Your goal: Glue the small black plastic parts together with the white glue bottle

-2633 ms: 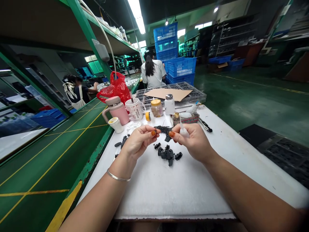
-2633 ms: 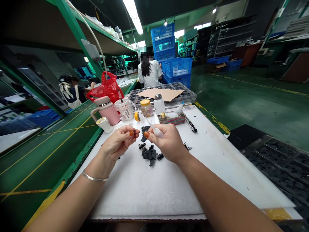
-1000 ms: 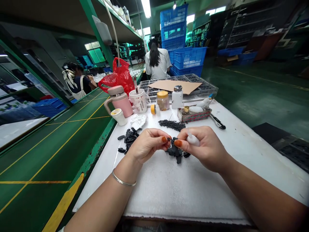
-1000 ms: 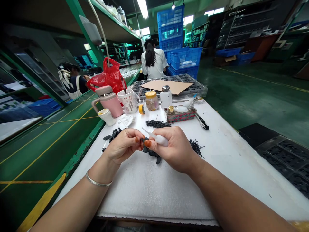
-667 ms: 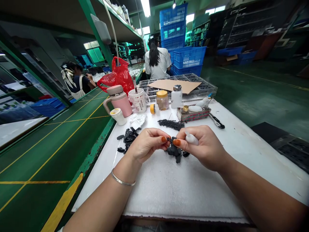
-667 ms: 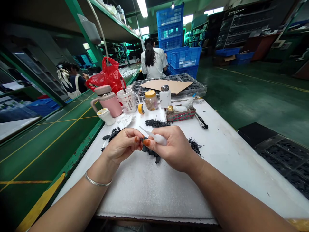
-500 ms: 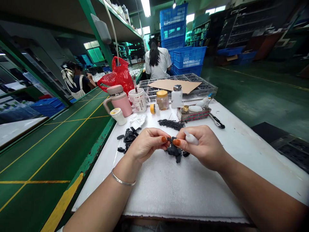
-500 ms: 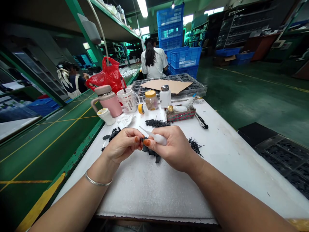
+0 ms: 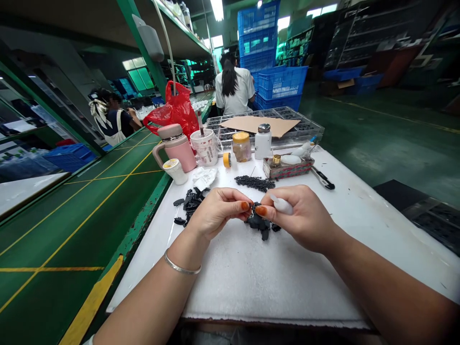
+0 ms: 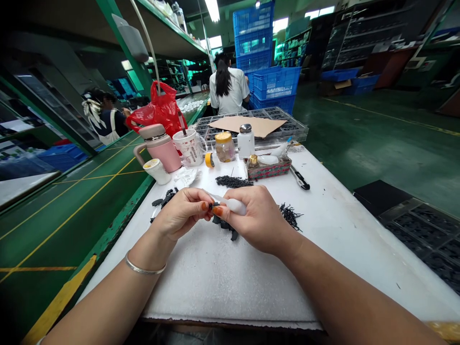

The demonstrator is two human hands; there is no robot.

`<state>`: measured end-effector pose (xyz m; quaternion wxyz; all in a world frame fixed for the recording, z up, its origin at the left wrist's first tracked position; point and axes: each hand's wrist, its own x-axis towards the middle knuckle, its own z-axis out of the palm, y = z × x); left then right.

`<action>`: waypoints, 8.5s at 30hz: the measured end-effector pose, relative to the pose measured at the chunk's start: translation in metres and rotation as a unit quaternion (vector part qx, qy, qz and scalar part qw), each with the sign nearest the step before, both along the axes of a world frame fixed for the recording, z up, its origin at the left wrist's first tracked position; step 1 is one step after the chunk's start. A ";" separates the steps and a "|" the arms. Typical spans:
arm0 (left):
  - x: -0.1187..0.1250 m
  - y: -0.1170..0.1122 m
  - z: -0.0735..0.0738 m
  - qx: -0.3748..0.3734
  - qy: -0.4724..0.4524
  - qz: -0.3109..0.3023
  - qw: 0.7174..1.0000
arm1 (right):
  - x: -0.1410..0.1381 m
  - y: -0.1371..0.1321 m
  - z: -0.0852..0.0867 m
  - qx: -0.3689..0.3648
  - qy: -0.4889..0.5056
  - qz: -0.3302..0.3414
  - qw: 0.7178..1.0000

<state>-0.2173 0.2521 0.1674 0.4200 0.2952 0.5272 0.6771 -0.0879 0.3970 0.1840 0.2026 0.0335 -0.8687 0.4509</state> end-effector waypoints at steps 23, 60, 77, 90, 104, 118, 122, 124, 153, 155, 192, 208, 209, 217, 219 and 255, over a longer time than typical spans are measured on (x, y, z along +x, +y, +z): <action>0.000 0.002 -0.004 0.025 -0.049 0.000 0.998 | -0.001 0.000 0.000 -0.010 0.021 0.000 1.000; -0.005 0.002 -0.018 0.014 -0.143 -0.193 0.971 | -0.002 0.001 -0.006 -0.050 0.040 0.143 0.988; -0.009 0.002 -0.016 0.002 -0.099 -0.151 0.984 | 0.001 -0.008 0.002 -0.068 -0.028 0.064 0.995; -0.008 0.000 -0.014 0.007 -0.108 -0.160 0.981 | 0.004 -0.010 0.004 0.024 0.087 0.039 0.995; -0.011 -0.002 -0.015 -0.007 -0.098 -0.178 0.979 | 0.004 -0.011 0.003 0.036 0.100 0.038 0.994; -0.008 0.001 -0.016 0.025 -0.116 -0.156 0.981 | 0.003 -0.015 -0.004 0.081 0.136 -0.010 0.987; -0.008 0.001 -0.016 0.012 -0.110 -0.145 0.983 | 0.004 -0.015 -0.004 0.135 0.147 -0.023 0.980; -0.008 0.001 -0.015 0.010 -0.103 -0.123 0.987 | 0.003 -0.013 -0.003 0.084 0.110 -0.018 0.990; -0.003 0.001 -0.009 0.011 -0.077 -0.054 0.995 | -0.003 -0.009 -0.004 -0.082 -0.002 0.005 0.997; -0.003 0.000 -0.009 0.009 -0.084 -0.058 0.995 | -0.001 -0.011 -0.004 -0.028 0.040 -0.006 0.999; -0.013 -0.008 0.001 0.081 -0.133 -0.092 0.984 | -0.001 0.003 -0.001 -0.157 -0.043 0.024 0.986; -0.009 -0.007 -0.001 0.097 -0.118 -0.113 0.982 | -0.004 0.001 -0.004 -0.175 -0.043 0.063 0.982; -0.009 -0.007 -0.001 0.098 -0.119 -0.115 0.981 | -0.004 0.000 -0.004 -0.173 -0.041 0.062 0.982; -0.006 -0.006 -0.003 0.099 -0.123 -0.124 0.980 | -0.002 -0.006 0.000 -0.189 -0.029 0.067 0.979; -0.006 -0.005 -0.004 0.098 -0.119 -0.129 0.980 | -0.001 -0.008 -0.001 -0.200 -0.029 0.075 0.976; 0.000 -0.003 -0.005 0.059 -0.115 -0.116 0.985 | -0.002 -0.010 0.001 -0.198 -0.028 0.103 0.974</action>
